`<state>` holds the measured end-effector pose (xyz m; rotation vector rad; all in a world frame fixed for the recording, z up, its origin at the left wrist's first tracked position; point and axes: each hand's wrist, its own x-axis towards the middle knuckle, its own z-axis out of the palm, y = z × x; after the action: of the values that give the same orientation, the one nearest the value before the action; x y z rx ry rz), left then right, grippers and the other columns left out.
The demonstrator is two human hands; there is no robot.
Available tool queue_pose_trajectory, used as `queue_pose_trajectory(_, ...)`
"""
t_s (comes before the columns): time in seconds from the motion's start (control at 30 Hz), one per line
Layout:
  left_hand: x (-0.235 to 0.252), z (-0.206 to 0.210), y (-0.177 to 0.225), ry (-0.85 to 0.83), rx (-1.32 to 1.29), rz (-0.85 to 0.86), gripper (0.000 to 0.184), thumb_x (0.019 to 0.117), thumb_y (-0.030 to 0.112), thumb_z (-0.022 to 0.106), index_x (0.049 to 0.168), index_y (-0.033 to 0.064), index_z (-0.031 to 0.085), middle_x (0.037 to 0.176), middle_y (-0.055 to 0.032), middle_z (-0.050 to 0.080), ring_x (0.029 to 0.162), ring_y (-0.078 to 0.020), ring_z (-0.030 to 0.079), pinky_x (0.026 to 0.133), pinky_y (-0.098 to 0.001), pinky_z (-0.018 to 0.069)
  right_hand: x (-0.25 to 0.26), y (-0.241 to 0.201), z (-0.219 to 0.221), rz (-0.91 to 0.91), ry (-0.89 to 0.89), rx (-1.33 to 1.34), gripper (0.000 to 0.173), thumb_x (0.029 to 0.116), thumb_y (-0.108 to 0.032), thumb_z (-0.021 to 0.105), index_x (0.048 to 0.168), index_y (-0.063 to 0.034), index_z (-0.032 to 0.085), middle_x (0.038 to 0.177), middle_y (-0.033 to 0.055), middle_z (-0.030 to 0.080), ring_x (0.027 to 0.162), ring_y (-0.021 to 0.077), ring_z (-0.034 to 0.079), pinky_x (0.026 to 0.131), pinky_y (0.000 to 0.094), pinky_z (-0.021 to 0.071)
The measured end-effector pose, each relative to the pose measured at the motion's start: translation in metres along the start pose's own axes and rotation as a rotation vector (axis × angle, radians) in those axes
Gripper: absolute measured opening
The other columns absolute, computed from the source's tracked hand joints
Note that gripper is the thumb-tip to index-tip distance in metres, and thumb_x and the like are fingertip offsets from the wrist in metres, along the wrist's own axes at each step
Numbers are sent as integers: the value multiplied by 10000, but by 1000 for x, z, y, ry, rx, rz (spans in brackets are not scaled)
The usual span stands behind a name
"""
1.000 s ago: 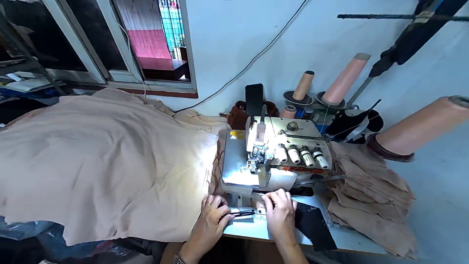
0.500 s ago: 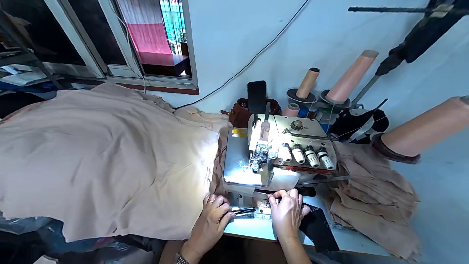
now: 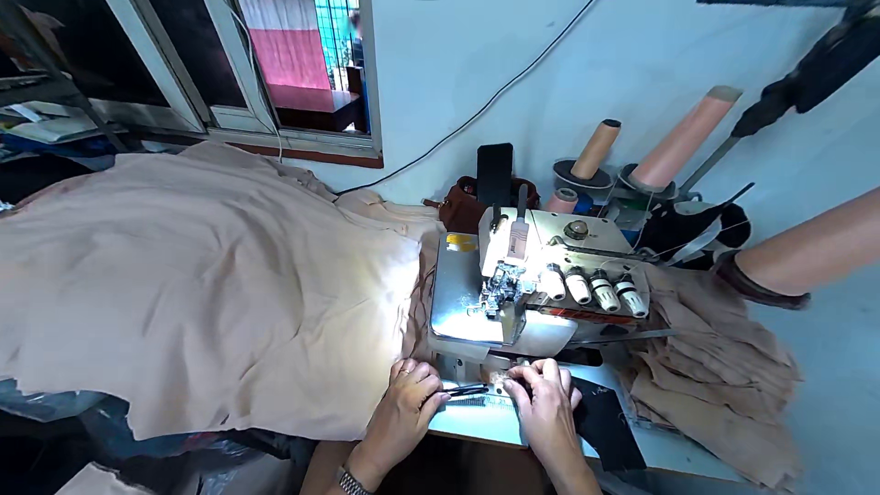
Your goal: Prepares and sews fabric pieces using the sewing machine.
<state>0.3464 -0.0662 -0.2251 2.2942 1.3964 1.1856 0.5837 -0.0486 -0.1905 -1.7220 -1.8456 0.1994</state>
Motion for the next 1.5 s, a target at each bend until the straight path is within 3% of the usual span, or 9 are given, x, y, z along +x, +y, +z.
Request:
queue_pose_trajectory(0.27,-2,3,-3,22,18,13,343,1048,377,513,898,145,718,957,-5,697,1003,-183,633,1054,-444,390,2,2,6,-122,103,116,162,947,-184,642,946,-95,777,982,96,690,997,330,648,866,578,478)
queue_pose_trajectory(0.5,-1,3,-3,34,46,20,337,1045,369,517,903,144,724,936,2,708,977,-174,645,1047,-439,395,-21,64,-51,331,150,-164,391,939,-134,722,1221,127,650,1225,414,581,1211,637,500,1007,743,389)
queue_pose_trajectory(0.7,0,5,-3,51,43,26,334,1043,360,522,907,133,726,931,-7,712,975,-182,647,1033,-442,405,-11,39,-33,22,201,128,121,925,-9,648,1010,57,701,1052,239,668,996,388,671,869,535,563)
queue_pose_trajectory(0.97,-1,4,-5,43,33,22,333,1039,356,527,899,128,724,929,-5,718,978,-170,654,1040,-437,405,19,-35,14,-61,-398,145,322,1013,1,463,1256,33,672,1235,203,693,1195,308,658,1086,422,475)
queue_pose_trajectory(1.1,-1,4,-4,56,15,23,330,1042,350,524,905,128,725,936,-4,722,992,-163,656,1062,-427,399,0,-12,12,-185,22,239,200,933,33,572,1048,21,736,1047,155,738,1020,283,718,942,427,577)
queue_pose_trajectory(1.2,-2,4,-4,56,10,24,329,1043,356,524,899,132,718,935,1,719,995,-158,650,1054,-415,400,-25,23,-33,-11,213,260,176,944,3,558,1058,72,674,996,183,708,926,284,708,820,462,590)
queue_pose_trajectory(1.27,-2,4,-3,59,12,20,324,1037,353,528,900,134,724,934,6,722,994,-156,653,1041,-414,408,-45,62,-57,116,250,482,181,946,-52,582,1074,73,608,930,91,656,836,119,646,756,301,561)
queue_pose_trajectory(1.4,-2,5,-4,60,15,13,307,1024,344,539,890,148,734,916,35,714,982,-128,646,1025,-411,419,-116,138,-74,490,-48,930,199,978,-27,506,1145,-32,615,974,-27,730,881,40,700,817,243,597)
queue_pose_trajectory(1.5,-4,6,-4,59,31,29,314,1025,351,530,884,153,729,904,44,706,978,-123,640,1028,-423,409,-186,176,-47,692,-307,126,275,986,-4,508,1201,66,665,1070,190,713,1006,268,686,898,435,559)
